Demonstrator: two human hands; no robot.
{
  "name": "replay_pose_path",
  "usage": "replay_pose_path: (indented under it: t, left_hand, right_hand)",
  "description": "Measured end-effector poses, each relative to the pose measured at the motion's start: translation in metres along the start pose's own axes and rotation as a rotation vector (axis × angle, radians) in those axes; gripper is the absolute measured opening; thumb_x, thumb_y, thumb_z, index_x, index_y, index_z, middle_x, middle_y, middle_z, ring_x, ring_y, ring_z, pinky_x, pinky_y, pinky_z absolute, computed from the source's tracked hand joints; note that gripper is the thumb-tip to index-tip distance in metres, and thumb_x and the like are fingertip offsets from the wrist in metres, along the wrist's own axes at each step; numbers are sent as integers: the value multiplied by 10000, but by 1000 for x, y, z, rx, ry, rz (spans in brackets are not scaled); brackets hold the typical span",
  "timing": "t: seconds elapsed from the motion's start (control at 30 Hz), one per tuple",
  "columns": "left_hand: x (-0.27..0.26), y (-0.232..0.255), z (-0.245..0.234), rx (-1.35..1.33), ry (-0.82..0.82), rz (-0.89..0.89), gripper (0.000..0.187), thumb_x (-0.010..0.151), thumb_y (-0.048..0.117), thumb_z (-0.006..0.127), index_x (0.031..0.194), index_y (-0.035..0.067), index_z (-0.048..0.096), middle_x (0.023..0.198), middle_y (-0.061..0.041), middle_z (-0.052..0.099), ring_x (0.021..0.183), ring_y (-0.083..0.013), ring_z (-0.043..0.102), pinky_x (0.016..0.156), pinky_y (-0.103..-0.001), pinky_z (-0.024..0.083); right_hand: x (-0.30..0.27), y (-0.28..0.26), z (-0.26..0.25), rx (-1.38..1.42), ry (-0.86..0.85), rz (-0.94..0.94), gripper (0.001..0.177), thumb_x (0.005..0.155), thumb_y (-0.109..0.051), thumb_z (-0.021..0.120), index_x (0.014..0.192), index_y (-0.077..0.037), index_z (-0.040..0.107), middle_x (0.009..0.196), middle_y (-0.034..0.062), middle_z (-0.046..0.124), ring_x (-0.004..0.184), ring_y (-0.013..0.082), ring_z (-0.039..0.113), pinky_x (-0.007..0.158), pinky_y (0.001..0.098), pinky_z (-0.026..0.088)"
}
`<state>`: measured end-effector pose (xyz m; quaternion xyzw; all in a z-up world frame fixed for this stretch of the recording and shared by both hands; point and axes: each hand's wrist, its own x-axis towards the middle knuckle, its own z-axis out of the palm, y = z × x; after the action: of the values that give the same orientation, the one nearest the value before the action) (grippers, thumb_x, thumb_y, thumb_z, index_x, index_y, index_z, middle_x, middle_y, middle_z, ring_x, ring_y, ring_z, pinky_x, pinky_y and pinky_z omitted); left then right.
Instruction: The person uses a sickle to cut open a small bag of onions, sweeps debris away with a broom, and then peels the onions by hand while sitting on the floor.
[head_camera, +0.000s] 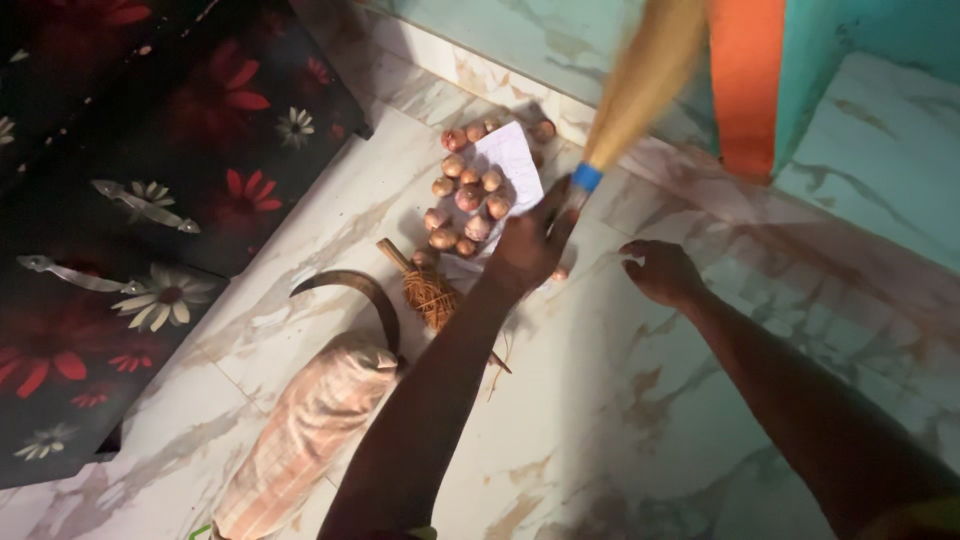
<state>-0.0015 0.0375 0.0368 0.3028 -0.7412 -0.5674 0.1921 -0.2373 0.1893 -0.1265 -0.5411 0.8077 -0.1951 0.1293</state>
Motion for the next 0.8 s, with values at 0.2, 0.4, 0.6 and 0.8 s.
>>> replay_pose_path:
  t: [0.2,0.4,0.6,0.8]
  left_hand:
    - [-45,-51,-34,896,-117,123,590,1016,481,489,1569,333,347,907,-273,680,778,-447,705,652,-584,556]
    - [-51,-56,-14,768,-179,-54,607,1049,469,460,1623,340,312,888,-250,711,824,-429,710,751,-566,553]
    - [-5,-137,-17,803,93,58,497,1016,438,556,1493,326,472,1008,-240,708,845,-401,714,719,-544,576]
    - [-15,-113,-90,622,364,-127,488,1005,371,565,1462,199,549,1052,-230,729,892,-414,720,751,-540,575]
  right_hand:
    - [6,5,14,22,-32,-19,300,909,-306,666,1146,-141,748,1106,121,757,1035,339,711,924,443,558]
    - [-1,-5,38,134,53,-71,271,917,-301,653,1105,-131,749,1098,103,761,1025,324,716,913,428,566]
    - [-7,-42,28,125,-91,26,265,909,-279,645,1115,-151,752,1103,87,765,1013,320,715,918,426,559]
    - [0,-32,10,128,-63,-11,261,917,-270,652,1124,-153,760,1073,93,774,967,316,730,884,428,567]
